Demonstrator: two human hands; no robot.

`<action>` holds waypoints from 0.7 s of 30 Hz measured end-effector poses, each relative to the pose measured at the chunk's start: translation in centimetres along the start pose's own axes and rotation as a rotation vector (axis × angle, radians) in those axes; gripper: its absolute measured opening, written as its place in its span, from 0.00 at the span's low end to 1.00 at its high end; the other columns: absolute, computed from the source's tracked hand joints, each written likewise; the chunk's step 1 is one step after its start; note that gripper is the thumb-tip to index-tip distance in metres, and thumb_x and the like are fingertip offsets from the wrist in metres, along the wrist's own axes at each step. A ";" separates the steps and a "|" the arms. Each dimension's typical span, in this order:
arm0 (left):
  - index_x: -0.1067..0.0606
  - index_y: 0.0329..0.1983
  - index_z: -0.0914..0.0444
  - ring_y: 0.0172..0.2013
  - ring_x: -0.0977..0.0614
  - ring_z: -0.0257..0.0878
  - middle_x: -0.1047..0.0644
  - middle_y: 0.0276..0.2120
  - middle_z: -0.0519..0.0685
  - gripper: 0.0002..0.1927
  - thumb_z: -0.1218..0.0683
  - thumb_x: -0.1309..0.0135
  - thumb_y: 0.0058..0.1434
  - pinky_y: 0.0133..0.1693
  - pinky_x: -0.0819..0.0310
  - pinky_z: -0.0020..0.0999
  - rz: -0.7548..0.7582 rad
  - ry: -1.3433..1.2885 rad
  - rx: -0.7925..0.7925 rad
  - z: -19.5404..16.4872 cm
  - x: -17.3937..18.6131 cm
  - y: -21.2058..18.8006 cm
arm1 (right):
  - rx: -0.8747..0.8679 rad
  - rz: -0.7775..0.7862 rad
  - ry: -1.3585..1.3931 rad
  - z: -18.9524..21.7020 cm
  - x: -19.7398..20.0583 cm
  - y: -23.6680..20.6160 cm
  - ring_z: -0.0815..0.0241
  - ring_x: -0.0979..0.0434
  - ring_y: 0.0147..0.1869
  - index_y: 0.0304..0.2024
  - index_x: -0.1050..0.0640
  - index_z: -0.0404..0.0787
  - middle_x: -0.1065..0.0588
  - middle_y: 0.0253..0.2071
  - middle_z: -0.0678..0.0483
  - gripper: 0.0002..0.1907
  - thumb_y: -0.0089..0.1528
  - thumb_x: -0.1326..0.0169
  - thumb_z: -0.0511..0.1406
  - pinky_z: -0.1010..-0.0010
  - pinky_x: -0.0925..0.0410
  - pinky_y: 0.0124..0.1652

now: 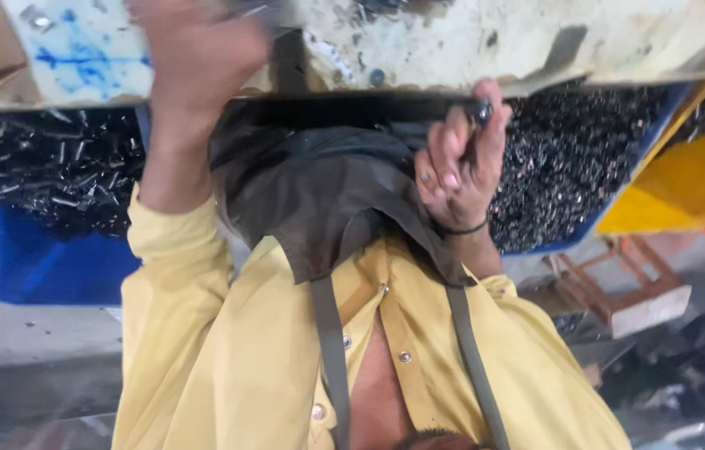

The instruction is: The person wipes small black plastic components one at a time with a cloth, then places each cleaned part on the workbench or into a bin. They repeatedly pick parts from a blue crate, rub them with the cloth, and set them on the table among piles of similar parts.

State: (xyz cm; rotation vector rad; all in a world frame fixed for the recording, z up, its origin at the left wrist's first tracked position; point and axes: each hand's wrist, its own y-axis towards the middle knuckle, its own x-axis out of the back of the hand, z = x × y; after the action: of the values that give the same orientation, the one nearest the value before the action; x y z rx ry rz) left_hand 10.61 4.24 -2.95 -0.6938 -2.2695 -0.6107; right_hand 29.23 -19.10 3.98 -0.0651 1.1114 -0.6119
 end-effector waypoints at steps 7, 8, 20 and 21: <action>0.30 0.45 0.60 0.34 0.21 0.41 0.24 0.32 0.49 0.13 0.54 0.40 0.63 0.38 0.25 0.33 -0.055 -1.173 0.285 -9.4 1.1 -3.1 | 0.128 0.020 -0.351 -0.9 0.0 0.2 0.65 0.31 0.23 0.68 0.39 0.41 0.20 0.45 0.44 0.21 0.79 0.58 0.45 0.80 0.36 0.23; 0.30 0.49 0.60 0.35 0.20 0.40 0.23 0.35 0.49 0.15 0.55 0.39 0.63 0.38 0.25 0.31 -0.010 -1.151 0.211 -10.1 1.1 -3.3 | 0.248 0.067 -0.507 -1.1 -0.4 0.4 0.63 0.30 0.23 0.66 0.36 0.42 0.20 0.48 0.41 0.20 0.78 0.58 0.45 0.77 0.34 0.24; 0.46 0.75 0.63 0.42 0.15 0.48 0.18 0.48 0.52 0.58 0.52 0.32 0.40 0.44 0.21 0.35 0.293 -0.776 -0.284 -11.7 2.3 -3.2 | 0.705 0.745 -1.244 1.0 -1.7 2.5 0.53 0.20 0.28 0.40 0.22 0.35 0.20 0.39 0.43 0.08 0.59 0.37 0.30 0.65 0.30 0.29; 0.46 0.76 0.63 0.40 0.16 0.47 0.19 0.44 0.50 0.60 0.52 0.31 0.39 0.42 0.22 0.35 0.331 -0.716 -0.289 -11.7 2.4 -3.0 | 0.703 0.760 -1.242 1.2 -2.1 2.6 0.52 0.19 0.31 0.39 0.21 0.34 0.20 0.39 0.45 0.07 0.59 0.37 0.30 0.65 0.28 0.30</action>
State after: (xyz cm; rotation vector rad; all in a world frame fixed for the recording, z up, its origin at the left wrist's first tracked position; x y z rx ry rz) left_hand 12.64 -4.17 5.81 -1.6021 -2.6207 -0.5930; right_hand 30.78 -16.24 5.37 0.5084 -0.3423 -0.1422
